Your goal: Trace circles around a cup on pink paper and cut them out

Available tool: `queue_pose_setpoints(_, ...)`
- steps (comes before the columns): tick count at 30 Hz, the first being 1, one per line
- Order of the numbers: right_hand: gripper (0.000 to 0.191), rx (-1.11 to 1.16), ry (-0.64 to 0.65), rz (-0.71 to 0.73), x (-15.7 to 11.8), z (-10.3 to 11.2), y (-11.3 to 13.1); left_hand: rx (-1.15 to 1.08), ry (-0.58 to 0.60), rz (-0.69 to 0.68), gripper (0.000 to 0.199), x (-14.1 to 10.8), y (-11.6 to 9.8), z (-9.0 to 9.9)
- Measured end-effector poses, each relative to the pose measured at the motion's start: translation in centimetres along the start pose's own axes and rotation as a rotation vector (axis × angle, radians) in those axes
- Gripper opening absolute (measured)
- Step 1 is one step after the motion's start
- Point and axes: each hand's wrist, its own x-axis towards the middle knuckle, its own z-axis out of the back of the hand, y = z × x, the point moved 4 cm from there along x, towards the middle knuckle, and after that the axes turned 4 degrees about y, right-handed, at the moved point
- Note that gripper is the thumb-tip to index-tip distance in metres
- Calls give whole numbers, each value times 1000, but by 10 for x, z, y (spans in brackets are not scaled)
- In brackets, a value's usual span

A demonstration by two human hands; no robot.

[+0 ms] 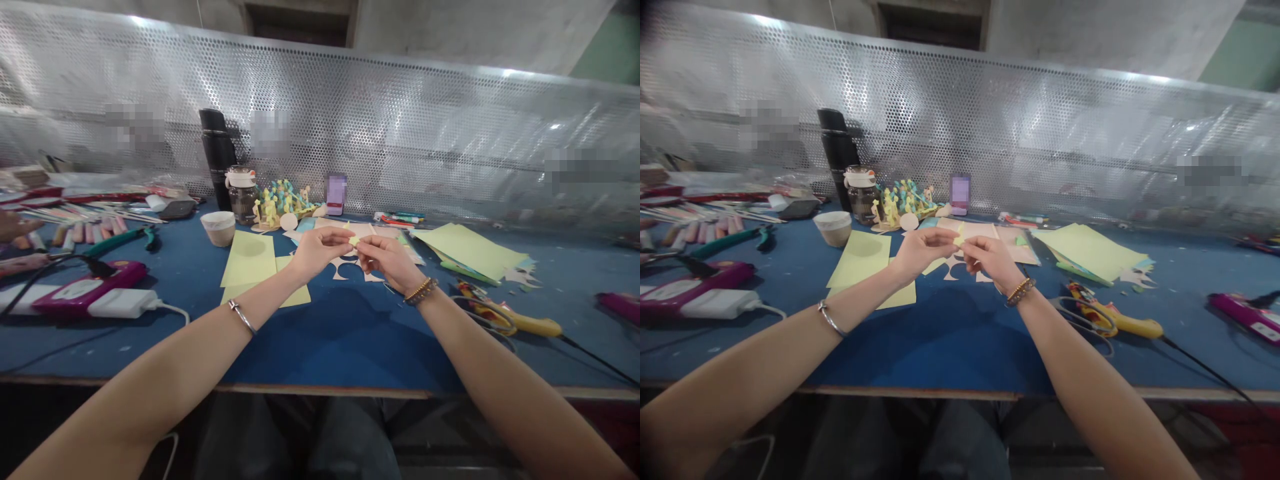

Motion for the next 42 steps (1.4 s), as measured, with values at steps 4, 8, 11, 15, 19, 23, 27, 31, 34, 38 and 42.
queue_pose_setpoints(4, 30, -40, -11, 13, 0, 1, 0, 40, 8, -16, 26, 0, -1, 1)
queue_pose_setpoints(8, 30, -132, -33, 58, 0, 1, 3, 24, 29, -21, 31, 0, -2, 0)
queue_pose_setpoints(11, 29, -233, -48, 104, 0, 1, 5, 22, 11, -14, 26, -1, -2, 0)
queue_pose_setpoints(15, 27, -313, -95, 144, -1, 4, 6, 33, -14, 13, 23, -1, -2, 0)
queue_pose_setpoints(19, 26, -295, -141, 151, -1, 6, 8, -19, 8, 26, 24, -1, -1, -1)
queue_pose_setpoints(23, 24, -218, -144, 118, 0, 6, 7, -143, 12, 65, 28, -1, 4, -3)
queue_pose_setpoints(27, 22, -144, -128, 78, 1, 4, 5, -279, 11, 152, 30, -1, 9, -6)
queue_pose_setpoints(31, 20, -95, -126, 38, 0, 4, 3, -366, 4, 198, 30, -1, 9, -7)
queue_pose_setpoints(34, 19, -94, -128, 30, -1, 3, 3, -390, 4, 237, 27, -2, 7, -9)
queue_pose_setpoints(38, 19, -120, -132, 44, 1, 3, 3, -389, -1, 245, 26, -3, 4, -9)
queue_pose_setpoints(42, 20, -141, -129, 77, 2, 2, 4, -390, -30, 241, 26, -3, 6, -9)
